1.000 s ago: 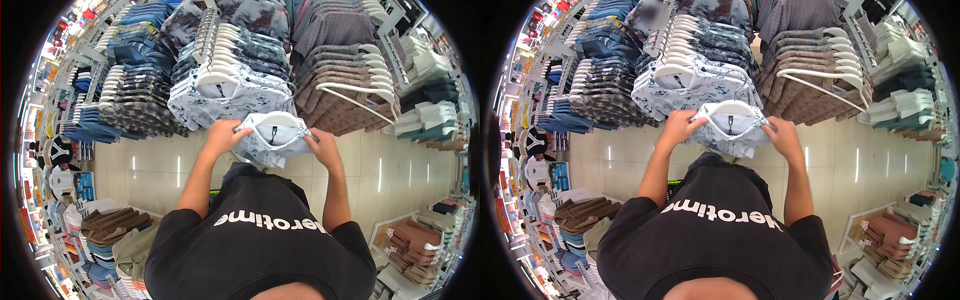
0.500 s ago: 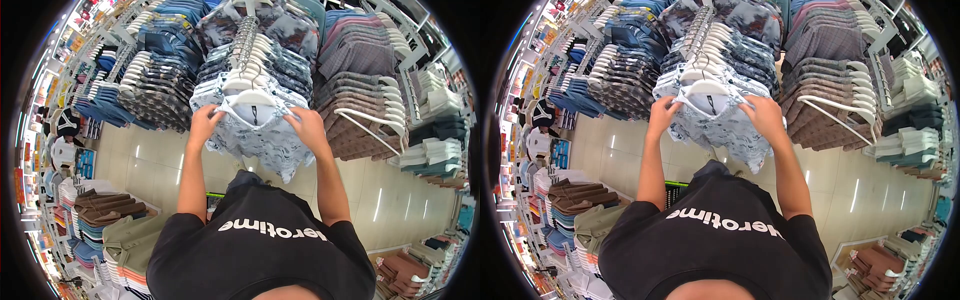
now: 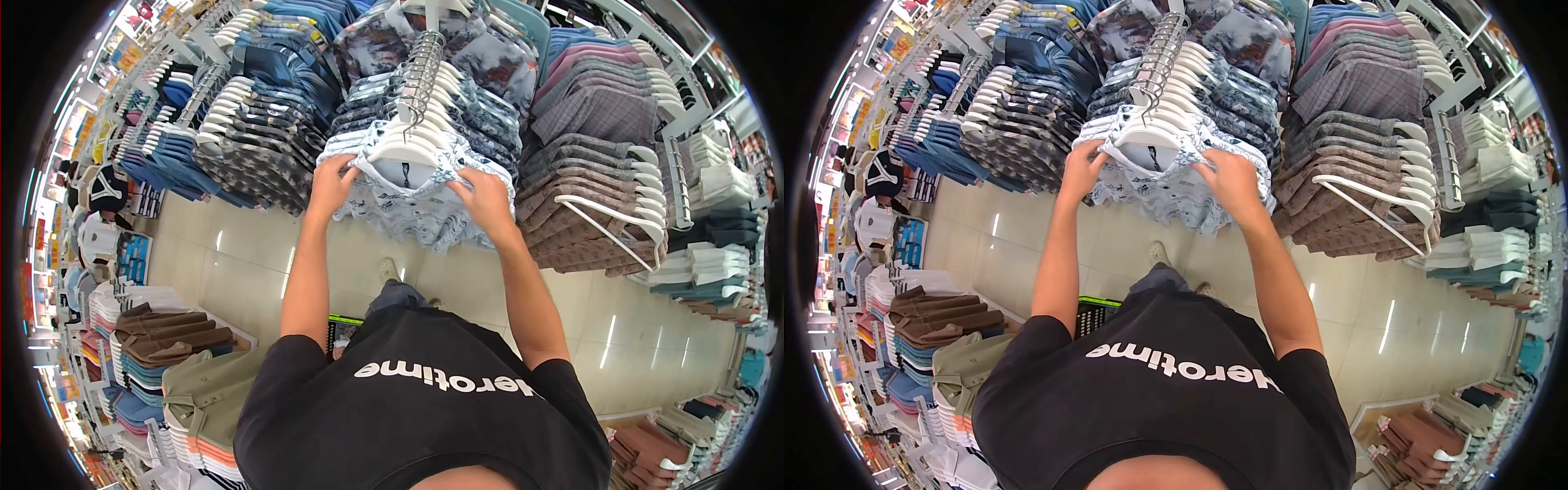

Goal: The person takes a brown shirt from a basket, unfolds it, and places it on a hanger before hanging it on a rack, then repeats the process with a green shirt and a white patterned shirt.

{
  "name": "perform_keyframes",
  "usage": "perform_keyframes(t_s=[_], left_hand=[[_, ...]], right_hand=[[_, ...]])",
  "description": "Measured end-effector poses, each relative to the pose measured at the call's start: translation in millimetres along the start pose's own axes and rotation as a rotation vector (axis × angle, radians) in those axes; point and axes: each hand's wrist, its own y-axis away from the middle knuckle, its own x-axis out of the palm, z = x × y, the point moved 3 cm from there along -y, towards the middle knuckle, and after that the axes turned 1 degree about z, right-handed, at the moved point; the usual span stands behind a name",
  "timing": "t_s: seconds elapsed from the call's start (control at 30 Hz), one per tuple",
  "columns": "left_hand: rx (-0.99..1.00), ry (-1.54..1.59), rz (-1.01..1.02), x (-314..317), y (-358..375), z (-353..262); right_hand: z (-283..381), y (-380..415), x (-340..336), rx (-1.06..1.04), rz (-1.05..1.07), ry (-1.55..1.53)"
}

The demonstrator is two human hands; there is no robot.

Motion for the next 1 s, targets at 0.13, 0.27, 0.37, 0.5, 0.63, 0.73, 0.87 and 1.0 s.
perform_keyframes(t_s=[0.13, 0.27, 0.37, 0.5, 0.63, 0.73, 0.87, 1.0], left_hand=[[-0.060, -0.003, -0.002, -4.3, 4.6, 22.2], [-0.511, 0.423, 0.026, 0.8, 36.7, 89.8], [-0.716, 0.606, 0.197, 13.7, 77.1, 113.9], [-0.584, 0.377, -0.102, 0.7, 83.6, 149.3], [-0.641, 0.438, -0.185, 8.2, 79.7, 129.1], [-0.591, 0.377, 0.104, 41.2, 96.2, 144.8], [-0.646, 0.113, -0.197, 22.4, 106.6, 172.9], [-0.865, 0.375, -0.146, 54.6, 139.2, 203.7]], right_hand=[[-13.9, 14.3, 2.8, 0.069, 0.013, -0.041], [-72.5, 51.2, -9.8, 0.230, 0.137, -0.109], [-89.4, 73.2, -22.4, 0.430, 0.262, -0.317], [-113.8, 88.4, -26.0, 0.520, 0.095, -0.386], [-123.8, 99.3, -9.5, 0.519, -0.081, -0.478], [-134.2, 117.0, 20.7, 0.565, 0.117, -0.524], [-164.1, 132.8, 11.9, 0.541, -0.184, -0.284], [-191.1, 160.5, 19.3, 0.599, -0.153, -0.192]])
